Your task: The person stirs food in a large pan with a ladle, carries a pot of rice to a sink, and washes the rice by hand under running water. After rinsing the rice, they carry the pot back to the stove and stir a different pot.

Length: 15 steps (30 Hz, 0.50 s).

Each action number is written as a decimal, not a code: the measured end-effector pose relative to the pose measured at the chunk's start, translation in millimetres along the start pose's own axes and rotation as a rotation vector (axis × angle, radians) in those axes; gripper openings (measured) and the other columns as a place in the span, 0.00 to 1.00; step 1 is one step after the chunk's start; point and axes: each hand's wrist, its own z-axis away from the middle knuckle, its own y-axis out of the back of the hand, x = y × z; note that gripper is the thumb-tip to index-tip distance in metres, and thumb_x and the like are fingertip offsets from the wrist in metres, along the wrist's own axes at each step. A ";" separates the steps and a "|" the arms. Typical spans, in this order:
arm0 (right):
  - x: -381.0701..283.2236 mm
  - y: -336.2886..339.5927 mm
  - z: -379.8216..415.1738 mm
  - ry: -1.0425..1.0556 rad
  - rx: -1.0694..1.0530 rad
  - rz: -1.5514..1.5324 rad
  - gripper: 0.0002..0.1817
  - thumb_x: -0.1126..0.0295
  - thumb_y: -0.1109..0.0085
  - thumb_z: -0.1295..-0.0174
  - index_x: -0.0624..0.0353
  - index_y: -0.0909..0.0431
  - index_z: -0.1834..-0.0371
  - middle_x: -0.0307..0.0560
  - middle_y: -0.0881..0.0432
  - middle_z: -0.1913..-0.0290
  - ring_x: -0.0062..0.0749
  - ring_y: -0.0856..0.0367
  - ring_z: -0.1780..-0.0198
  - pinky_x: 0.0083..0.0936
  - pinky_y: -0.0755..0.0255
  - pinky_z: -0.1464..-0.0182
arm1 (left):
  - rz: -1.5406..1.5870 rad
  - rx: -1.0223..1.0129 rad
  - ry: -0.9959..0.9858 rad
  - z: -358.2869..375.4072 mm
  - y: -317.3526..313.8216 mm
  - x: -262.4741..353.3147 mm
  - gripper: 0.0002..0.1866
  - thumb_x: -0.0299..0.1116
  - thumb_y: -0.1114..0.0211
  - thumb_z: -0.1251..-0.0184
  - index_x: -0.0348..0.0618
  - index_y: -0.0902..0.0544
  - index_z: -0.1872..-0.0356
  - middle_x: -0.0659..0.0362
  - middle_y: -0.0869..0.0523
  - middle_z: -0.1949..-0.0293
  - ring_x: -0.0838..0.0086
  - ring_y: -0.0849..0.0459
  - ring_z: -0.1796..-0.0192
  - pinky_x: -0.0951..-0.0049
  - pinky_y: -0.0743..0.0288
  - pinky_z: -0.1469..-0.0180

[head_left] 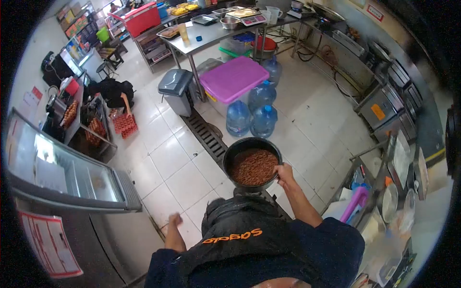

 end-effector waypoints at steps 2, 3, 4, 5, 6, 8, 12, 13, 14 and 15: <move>-36.0 -32.5 -39.2 -0.008 0.036 0.010 0.04 0.83 0.51 0.65 0.65 0.34 0.82 0.43 0.34 0.86 0.27 0.40 0.91 0.25 0.48 0.90 | 0.053 0.043 0.409 32.2 -15.9 -4.1 0.14 0.37 0.43 0.48 0.45 0.31 0.88 0.61 0.34 0.91 0.73 0.36 0.89 0.72 0.42 0.87; -54.1 -46.1 -57.7 -0.020 0.072 0.017 0.04 0.81 0.51 0.65 0.64 0.34 0.83 0.43 0.35 0.87 0.27 0.41 0.92 0.26 0.49 0.91 | 0.149 0.046 0.490 43.9 -25.5 1.1 0.13 0.37 0.43 0.48 0.45 0.31 0.88 0.61 0.34 0.91 0.73 0.35 0.89 0.72 0.42 0.86; -69.0 -62.5 -79.4 -0.035 0.107 0.024 0.03 0.80 0.51 0.64 0.63 0.34 0.84 0.43 0.36 0.88 0.28 0.42 0.92 0.27 0.51 0.92 | 0.210 0.038 0.526 47.0 -32.6 15.3 0.13 0.37 0.44 0.49 0.45 0.30 0.88 0.60 0.33 0.91 0.72 0.35 0.88 0.71 0.41 0.86; -80.5 -76.0 -105.9 -0.026 0.104 0.028 0.03 0.80 0.51 0.64 0.63 0.34 0.84 0.43 0.36 0.88 0.28 0.42 0.92 0.27 0.51 0.92 | 0.247 0.031 0.533 41.8 -38.8 30.3 0.13 0.37 0.44 0.49 0.45 0.30 0.87 0.60 0.33 0.91 0.72 0.34 0.88 0.71 0.41 0.86; -89.6 -88.9 -136.7 -0.076 0.102 -0.006 0.04 0.79 0.50 0.65 0.61 0.35 0.86 0.42 0.36 0.88 0.28 0.43 0.93 0.27 0.52 0.92 | 0.274 0.027 0.544 28.7 -44.5 42.1 0.12 0.37 0.44 0.49 0.44 0.30 0.87 0.59 0.32 0.90 0.72 0.33 0.88 0.70 0.40 0.85; -105.6 -124.3 -196.7 -0.121 0.088 -0.044 0.05 0.78 0.50 0.65 0.59 0.35 0.87 0.42 0.37 0.88 0.28 0.44 0.93 0.26 0.54 0.93 | 0.287 0.023 0.528 -15.3 -45.6 73.6 0.11 0.36 0.45 0.50 0.44 0.29 0.87 0.58 0.31 0.90 0.71 0.32 0.87 0.69 0.39 0.85; -159.9 -212.0 -294.4 -0.048 0.092 -0.135 0.05 0.78 0.49 0.67 0.61 0.34 0.91 0.47 0.34 0.89 0.31 0.37 0.90 0.27 0.48 0.91 | 0.256 0.036 0.409 -138.7 -13.1 140.4 0.10 0.36 0.45 0.51 0.43 0.28 0.86 0.56 0.29 0.89 0.69 0.30 0.86 0.67 0.36 0.83; -180.2 -240.1 -315.5 -0.017 0.159 -0.137 0.06 0.78 0.49 0.67 0.58 0.36 0.91 0.43 0.36 0.89 0.28 0.39 0.90 0.25 0.49 0.90 | 0.237 0.046 0.366 -170.6 -0.3 162.2 0.10 0.36 0.46 0.52 0.43 0.27 0.85 0.56 0.29 0.89 0.68 0.30 0.85 0.66 0.36 0.83; -194.3 -266.8 -337.1 0.007 0.231 -0.147 0.08 0.78 0.48 0.67 0.55 0.38 0.91 0.39 0.39 0.90 0.25 0.41 0.91 0.22 0.49 0.90 | 0.192 0.056 0.306 -206.4 18.1 175.3 0.10 0.36 0.46 0.52 0.42 0.27 0.85 0.55 0.28 0.88 0.68 0.29 0.85 0.66 0.35 0.82; -205.1 -287.0 -364.5 0.100 0.183 -0.240 0.09 0.80 0.48 0.70 0.55 0.38 0.91 0.38 0.38 0.89 0.23 0.41 0.90 0.21 0.49 0.89 | 0.079 0.066 0.203 -247.9 37.5 187.5 0.10 0.35 0.46 0.52 0.42 0.27 0.85 0.55 0.28 0.88 0.67 0.28 0.85 0.65 0.35 0.82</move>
